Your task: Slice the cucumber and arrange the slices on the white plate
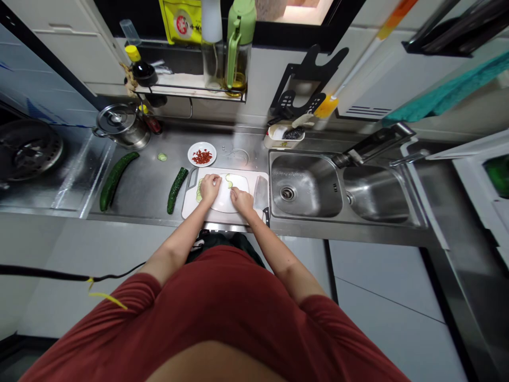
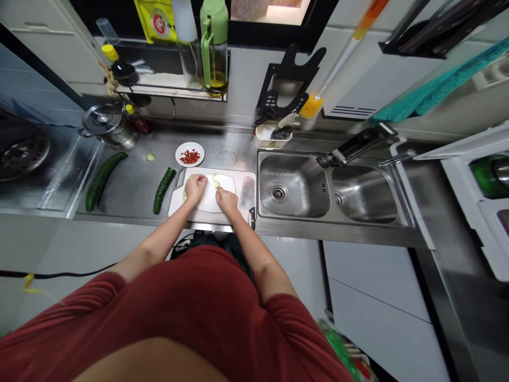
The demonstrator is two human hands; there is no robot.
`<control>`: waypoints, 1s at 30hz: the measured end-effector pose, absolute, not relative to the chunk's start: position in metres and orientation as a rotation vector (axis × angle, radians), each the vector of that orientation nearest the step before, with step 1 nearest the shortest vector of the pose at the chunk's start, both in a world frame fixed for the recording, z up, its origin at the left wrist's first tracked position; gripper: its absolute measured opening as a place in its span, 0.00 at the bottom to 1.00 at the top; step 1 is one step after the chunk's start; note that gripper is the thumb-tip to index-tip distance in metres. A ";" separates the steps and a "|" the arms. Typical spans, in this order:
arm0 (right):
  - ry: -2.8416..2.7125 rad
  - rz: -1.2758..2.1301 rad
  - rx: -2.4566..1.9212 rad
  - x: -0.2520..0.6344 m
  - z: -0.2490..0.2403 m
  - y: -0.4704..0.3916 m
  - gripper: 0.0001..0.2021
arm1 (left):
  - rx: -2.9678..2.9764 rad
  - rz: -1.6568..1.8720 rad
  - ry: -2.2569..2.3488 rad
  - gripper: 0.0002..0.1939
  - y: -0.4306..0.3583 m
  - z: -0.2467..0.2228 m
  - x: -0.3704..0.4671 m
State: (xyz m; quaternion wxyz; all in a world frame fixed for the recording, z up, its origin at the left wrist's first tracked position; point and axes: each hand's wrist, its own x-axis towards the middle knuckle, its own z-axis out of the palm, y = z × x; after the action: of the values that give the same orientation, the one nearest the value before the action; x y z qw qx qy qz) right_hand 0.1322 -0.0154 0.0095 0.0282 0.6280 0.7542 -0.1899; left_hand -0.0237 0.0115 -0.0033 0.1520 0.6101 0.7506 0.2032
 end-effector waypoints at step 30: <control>2.527 -0.711 2.102 0.148 -0.010 -0.054 0.17 | 1.356 0.385 2.448 0.14 -0.069 -0.024 -0.088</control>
State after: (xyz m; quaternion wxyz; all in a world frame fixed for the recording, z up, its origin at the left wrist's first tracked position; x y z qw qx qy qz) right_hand 0.1480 -0.0543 -0.0102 -0.1103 0.6213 0.7468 -0.2101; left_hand -0.0879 -0.0694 -0.0245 0.1575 0.4739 0.8558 0.1347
